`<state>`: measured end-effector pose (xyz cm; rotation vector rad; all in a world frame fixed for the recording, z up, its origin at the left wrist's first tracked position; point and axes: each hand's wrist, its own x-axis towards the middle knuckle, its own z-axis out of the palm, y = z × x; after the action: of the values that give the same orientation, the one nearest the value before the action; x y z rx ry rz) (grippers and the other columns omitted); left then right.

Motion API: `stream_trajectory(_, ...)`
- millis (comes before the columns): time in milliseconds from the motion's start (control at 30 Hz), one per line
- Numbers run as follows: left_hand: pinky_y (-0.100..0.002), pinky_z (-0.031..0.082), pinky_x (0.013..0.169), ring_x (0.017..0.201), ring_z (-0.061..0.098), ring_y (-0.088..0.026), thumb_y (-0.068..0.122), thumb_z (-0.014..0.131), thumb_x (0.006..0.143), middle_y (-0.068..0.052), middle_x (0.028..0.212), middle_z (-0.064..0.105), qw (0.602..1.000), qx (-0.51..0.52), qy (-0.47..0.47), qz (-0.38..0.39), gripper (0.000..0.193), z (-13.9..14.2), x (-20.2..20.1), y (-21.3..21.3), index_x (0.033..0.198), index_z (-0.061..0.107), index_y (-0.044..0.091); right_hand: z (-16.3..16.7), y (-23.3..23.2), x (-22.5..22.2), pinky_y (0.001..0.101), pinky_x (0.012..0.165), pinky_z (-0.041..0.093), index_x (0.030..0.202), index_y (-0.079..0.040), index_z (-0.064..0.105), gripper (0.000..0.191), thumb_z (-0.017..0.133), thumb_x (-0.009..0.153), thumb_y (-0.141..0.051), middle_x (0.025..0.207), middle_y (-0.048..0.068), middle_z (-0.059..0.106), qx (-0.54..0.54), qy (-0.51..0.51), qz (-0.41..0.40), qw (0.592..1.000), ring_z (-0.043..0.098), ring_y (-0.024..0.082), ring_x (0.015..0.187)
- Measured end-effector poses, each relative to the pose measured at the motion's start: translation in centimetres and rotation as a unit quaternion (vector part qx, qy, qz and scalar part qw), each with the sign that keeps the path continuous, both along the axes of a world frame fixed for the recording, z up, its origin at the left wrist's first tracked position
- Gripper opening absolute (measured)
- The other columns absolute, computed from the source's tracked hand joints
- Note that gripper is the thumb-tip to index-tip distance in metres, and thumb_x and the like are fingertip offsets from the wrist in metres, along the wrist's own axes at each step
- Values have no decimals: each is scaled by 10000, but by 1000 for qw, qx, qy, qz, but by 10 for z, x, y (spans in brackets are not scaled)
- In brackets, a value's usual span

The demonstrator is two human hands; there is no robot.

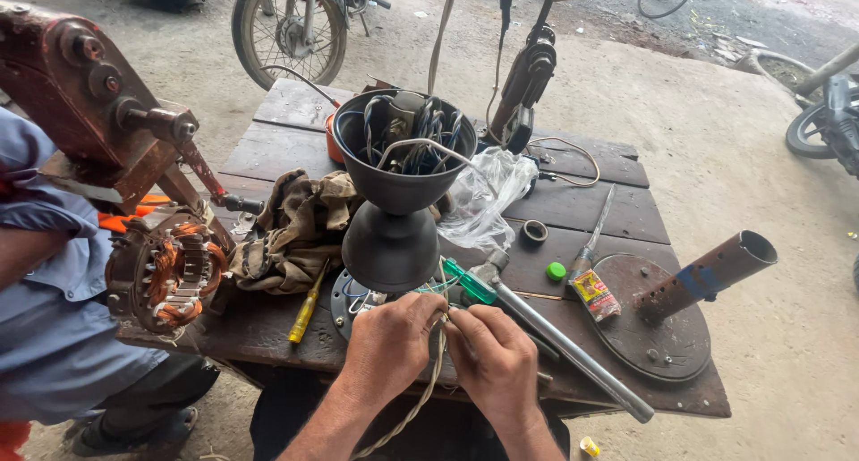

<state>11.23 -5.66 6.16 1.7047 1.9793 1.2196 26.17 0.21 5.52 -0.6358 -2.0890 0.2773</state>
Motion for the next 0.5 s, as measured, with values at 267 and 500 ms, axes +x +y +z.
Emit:
stream_trajectory(267,-354,615,630,755,767,-219,49,637,884,-72,857,775,1000,1,3,-2,161,0,3,0,1006,740,71,-8,4,4,341,585,566,921,-42,697,154,795,808,-77,852,68,714,13,-60,-6,998,715,224,684)
stream_trajectory(500,-362,605,603,717,770,-213,91,667,884,-72,776,773,1000,-23,4,-13,118,2,5,-2,969,747,82,-26,9,8,337,512,544,896,-33,693,104,755,868,-111,735,82,690,-72,-86,-1,994,682,205,576)
